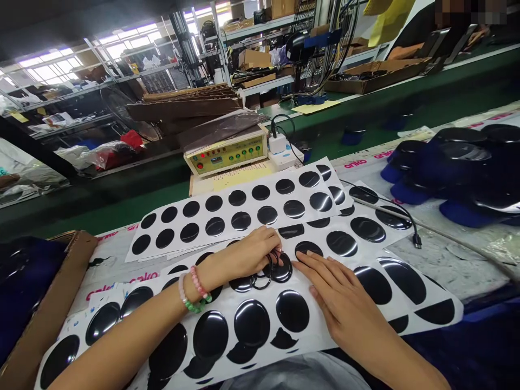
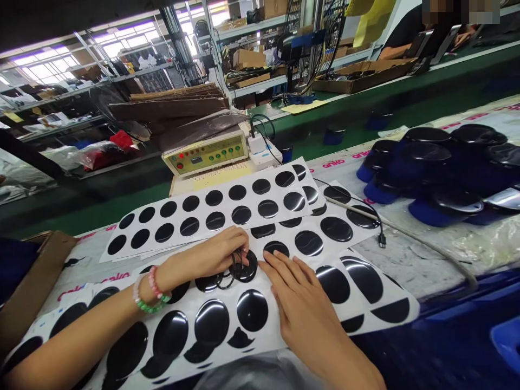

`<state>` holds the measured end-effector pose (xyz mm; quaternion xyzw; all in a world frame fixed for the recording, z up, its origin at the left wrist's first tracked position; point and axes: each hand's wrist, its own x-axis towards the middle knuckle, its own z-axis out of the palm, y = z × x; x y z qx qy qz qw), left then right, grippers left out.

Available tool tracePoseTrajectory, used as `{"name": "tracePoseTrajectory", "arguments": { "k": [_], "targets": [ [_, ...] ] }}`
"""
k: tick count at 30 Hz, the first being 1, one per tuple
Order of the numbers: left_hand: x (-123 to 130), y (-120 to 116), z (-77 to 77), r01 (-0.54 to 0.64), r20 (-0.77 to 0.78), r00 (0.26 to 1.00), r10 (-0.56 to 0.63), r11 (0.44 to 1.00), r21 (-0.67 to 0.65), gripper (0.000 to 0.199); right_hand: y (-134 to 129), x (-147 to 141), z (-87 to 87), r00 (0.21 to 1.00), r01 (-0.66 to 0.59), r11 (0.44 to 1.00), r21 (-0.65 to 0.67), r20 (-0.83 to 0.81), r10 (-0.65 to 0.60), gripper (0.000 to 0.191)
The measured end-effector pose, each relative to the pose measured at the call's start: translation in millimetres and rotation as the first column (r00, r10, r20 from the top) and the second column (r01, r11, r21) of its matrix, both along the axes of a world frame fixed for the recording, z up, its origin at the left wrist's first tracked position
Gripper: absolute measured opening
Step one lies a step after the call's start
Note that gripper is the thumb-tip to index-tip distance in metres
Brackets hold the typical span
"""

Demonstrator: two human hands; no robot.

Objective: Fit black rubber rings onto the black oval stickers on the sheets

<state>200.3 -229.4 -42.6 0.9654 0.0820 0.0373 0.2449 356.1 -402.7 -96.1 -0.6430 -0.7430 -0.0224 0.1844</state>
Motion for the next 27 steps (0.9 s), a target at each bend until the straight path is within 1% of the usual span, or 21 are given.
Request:
{"name": "tracePoseTrajectory", "arguments": {
  "k": [2, 5, 7, 11, 14, 15, 17, 19, 20, 21, 22, 23, 24, 25, 26, 27],
  "targets": [
    [-4, -5, -3.5, -0.01, 0.024, 1.0, 0.01, 1.0, 0.026, 0.022, 1, 0, -0.9, 1.0, 0.004, 1.0, 0.0, 0.0, -0.004, 0.048],
    [-9, -9, -11.9, 0.012, 0.073, 0.997, -0.02, 0.994, 0.113, 0.034, 1, 0, -1.6, 1.0, 0.006, 1.0, 0.006, -0.004, -0.006, 0.047],
    [-12, -11, -15.6, 0.024, 0.095, 0.995, -0.039, 0.988, 0.151, 0.034, 2, 0, -1.1, 1.0, 0.001, 1.0, 0.003, 0.005, -0.001, 0.05],
    [-15, -13, -12.4, 0.067, 0.111, 0.99, -0.085, 0.985, 0.162, 0.031, 1, 0, 0.4, 1.0, 0.001, 1.0, -0.009, 0.018, 0.0, 0.053],
    [-20, -16, -7.5, 0.108, 0.126, 0.982, -0.141, 0.964, 0.242, 0.03, 1, -1, 0.8, 1.0, 0.012, 1.0, -0.002, 0.019, -0.012, 0.05],
    [-23, -17, -6.4, 0.099, 0.138, 0.981, -0.136, 0.963, 0.25, 0.028, 0, -1, 0.8, 1.0, 0.012, 1.0, 0.002, 0.021, -0.012, 0.049],
    [-32, -19, -4.0, 0.044, 0.166, 0.983, -0.078, 0.979, 0.201, 0.022, 0, 0, 0.5, 1.0, 0.003, 1.0, 0.013, 0.028, -0.003, 0.048],
    [-46, -22, 0.5, -0.025, 0.225, 0.974, 0.005, 0.996, 0.089, 0.017, 0, 0, -0.2, 0.999, -0.005, 1.0, 0.024, 0.039, 0.004, 0.048],
    [-55, -25, 4.0, -0.078, 0.287, 0.956, 0.068, 0.997, 0.024, 0.015, 0, 0, -0.8, 0.999, -0.007, 0.999, 0.034, 0.045, 0.005, 0.048],
    [-64, -28, 8.0, -0.152, 0.364, 0.918, 0.158, 0.987, -0.043, 0.015, 0, 1, -1.4, 0.999, -0.007, 0.999, 0.044, 0.052, 0.005, 0.048],
    [-72, -33, 12.4, -0.243, 0.438, 0.859, 0.265, 0.964, -0.108, 0.018, 1, 1, -2.1, 0.998, -0.01, 0.998, 0.056, 0.059, 0.007, 0.048],
    [-80, -38, 16.6, -0.333, 0.484, 0.793, 0.37, 0.928, -0.163, 0.019, 2, 1, -2.8, 0.998, -0.013, 0.998, 0.067, 0.064, 0.009, 0.047],
    [-86, -45, 20.0, -0.406, 0.484, 0.748, 0.453, 0.89, -0.205, 0.019, 3, 2, -3.6, 0.998, -0.018, 0.997, 0.077, 0.068, 0.013, 0.047],
    [-91, -52, 22.1, -0.441, 0.437, 0.751, 0.495, 0.869, -0.225, 0.02, 4, 3, -4.2, 0.998, -0.023, 0.996, 0.088, 0.068, 0.017, 0.045],
    [-93, -59, 22.4, -0.435, 0.353, 0.8, 0.485, 0.874, -0.215, 0.027, 5, 3, -4.9, 0.998, -0.028, 0.995, 0.098, 0.067, 0.022, 0.044],
    [-94, -65, 20.8, -0.395, 0.248, 0.868, 0.43, 0.901, -0.178, 0.038, 7, 4, -5.5, 0.997, -0.034, 0.993, 0.109, 0.065, 0.027, 0.043]
  ]
}}
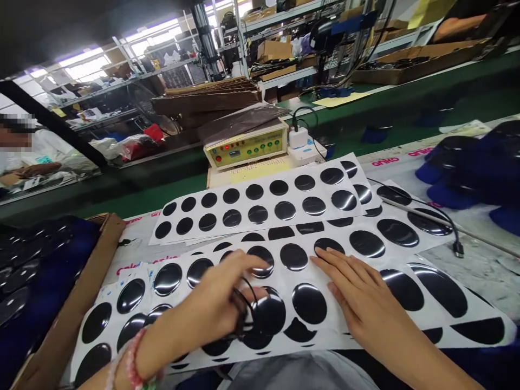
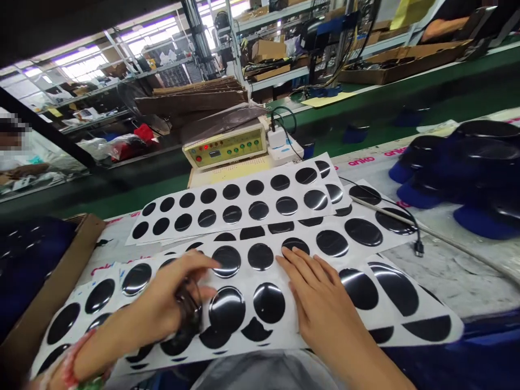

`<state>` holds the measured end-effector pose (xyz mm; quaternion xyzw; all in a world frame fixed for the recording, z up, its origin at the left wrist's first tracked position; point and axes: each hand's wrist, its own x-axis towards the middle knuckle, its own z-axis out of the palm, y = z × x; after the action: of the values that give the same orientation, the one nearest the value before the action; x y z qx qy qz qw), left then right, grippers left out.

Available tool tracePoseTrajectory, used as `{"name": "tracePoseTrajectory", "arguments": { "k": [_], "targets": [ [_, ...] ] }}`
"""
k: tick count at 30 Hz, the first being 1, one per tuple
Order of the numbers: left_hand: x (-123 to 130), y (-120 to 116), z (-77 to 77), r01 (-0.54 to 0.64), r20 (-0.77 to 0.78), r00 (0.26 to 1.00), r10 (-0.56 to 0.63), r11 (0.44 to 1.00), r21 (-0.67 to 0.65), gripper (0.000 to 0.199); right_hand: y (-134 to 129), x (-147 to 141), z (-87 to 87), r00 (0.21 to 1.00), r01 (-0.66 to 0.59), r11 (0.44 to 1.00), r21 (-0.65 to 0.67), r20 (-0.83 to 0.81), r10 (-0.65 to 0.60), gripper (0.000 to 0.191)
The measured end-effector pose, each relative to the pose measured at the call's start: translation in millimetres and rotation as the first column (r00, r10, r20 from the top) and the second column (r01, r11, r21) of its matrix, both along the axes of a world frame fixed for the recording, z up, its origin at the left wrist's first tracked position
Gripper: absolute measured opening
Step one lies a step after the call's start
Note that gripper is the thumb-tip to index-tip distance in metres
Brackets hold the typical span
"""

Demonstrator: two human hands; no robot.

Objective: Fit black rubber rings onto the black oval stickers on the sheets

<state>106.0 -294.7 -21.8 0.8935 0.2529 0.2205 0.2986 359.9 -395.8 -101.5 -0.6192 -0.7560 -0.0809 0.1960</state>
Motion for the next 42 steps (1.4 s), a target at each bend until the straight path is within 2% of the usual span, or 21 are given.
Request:
{"name": "tracePoseTrajectory", "arguments": {
  "k": [2, 4, 8, 13, 18, 22, 26, 30, 33, 37, 40, 42],
  "targets": [
    [1, -10, -8.3, 0.154, -0.235, 0.961, -0.148, 0.988, 0.009, 0.06, 3, 1, -1.2, 1.0, -0.008, 1.0, 0.022, 0.0, 0.008, 0.043],
    [4, -14, -19.8, 0.248, -0.376, 0.904, -0.203, 0.966, 0.075, 0.067, 4, 2, -2.4, 1.0, -0.011, 0.999, 0.034, -0.004, 0.012, 0.043],
    [12, -11, -33.1, 0.311, -0.369, 0.899, -0.235, 0.937, 0.162, 0.052, 3, 3, -4.8, 0.999, 0.002, 1.0, 0.013, -0.046, -0.002, 0.04],
    [21, -3, -23.9, 0.35, -0.423, 0.864, -0.272, 0.93, 0.116, 0.047, 2, 3, -4.8, 0.997, 0.017, 0.999, -0.028, -0.076, -0.019, 0.04],
    [13, -11, -22.6, 0.388, -0.526, 0.818, -0.232, 0.898, 0.208, 0.055, 2, 4, -2.8, 0.997, 0.027, 0.999, -0.028, -0.073, -0.029, 0.04],
    [5, -17, -24.5, 0.271, -0.497, 0.859, -0.121, 0.932, 0.24, 0.068, 1, 5, -3.8, 0.997, 0.021, 0.999, -0.03, -0.069, -0.023, 0.04],
    [8, -14, -19.7, 0.318, -0.503, 0.845, -0.181, 0.927, 0.2, 0.061, 1, 5, -4.6, 0.997, 0.023, 0.999, -0.041, -0.076, -0.026, 0.041],
    [11, -12, -17.0, 0.306, -0.499, 0.844, -0.195, 0.94, 0.15, 0.058, 1, 4, -4.4, 0.997, 0.019, 0.999, -0.034, -0.072, -0.022, 0.042],
    [9, -11, -21.0, 0.352, -0.467, 0.853, -0.232, 0.917, 0.188, 0.053, 1, 4, -4.5, 0.997, 0.018, 1.0, -0.021, -0.075, -0.019, 0.04],
    [2, -13, -28.7, 0.341, -0.316, 0.913, -0.257, 0.907, 0.247, 0.031, 1, 5, -4.5, 0.996, 0.03, 0.999, -0.029, -0.084, -0.032, 0.04],
    [-8, -17, -31.2, 0.255, -0.177, 0.958, -0.228, 0.956, 0.147, 0.01, 0, 4, -4.7, 0.995, 0.033, 0.999, -0.037, -0.092, -0.037, 0.04],
    [-18, -21, -32.0, 0.186, -0.045, 0.982, -0.182, 0.978, 0.098, 0.014, 0, 4, -5.4, 0.995, 0.034, 0.999, -0.042, -0.093, -0.038, 0.04]
  ]
}}
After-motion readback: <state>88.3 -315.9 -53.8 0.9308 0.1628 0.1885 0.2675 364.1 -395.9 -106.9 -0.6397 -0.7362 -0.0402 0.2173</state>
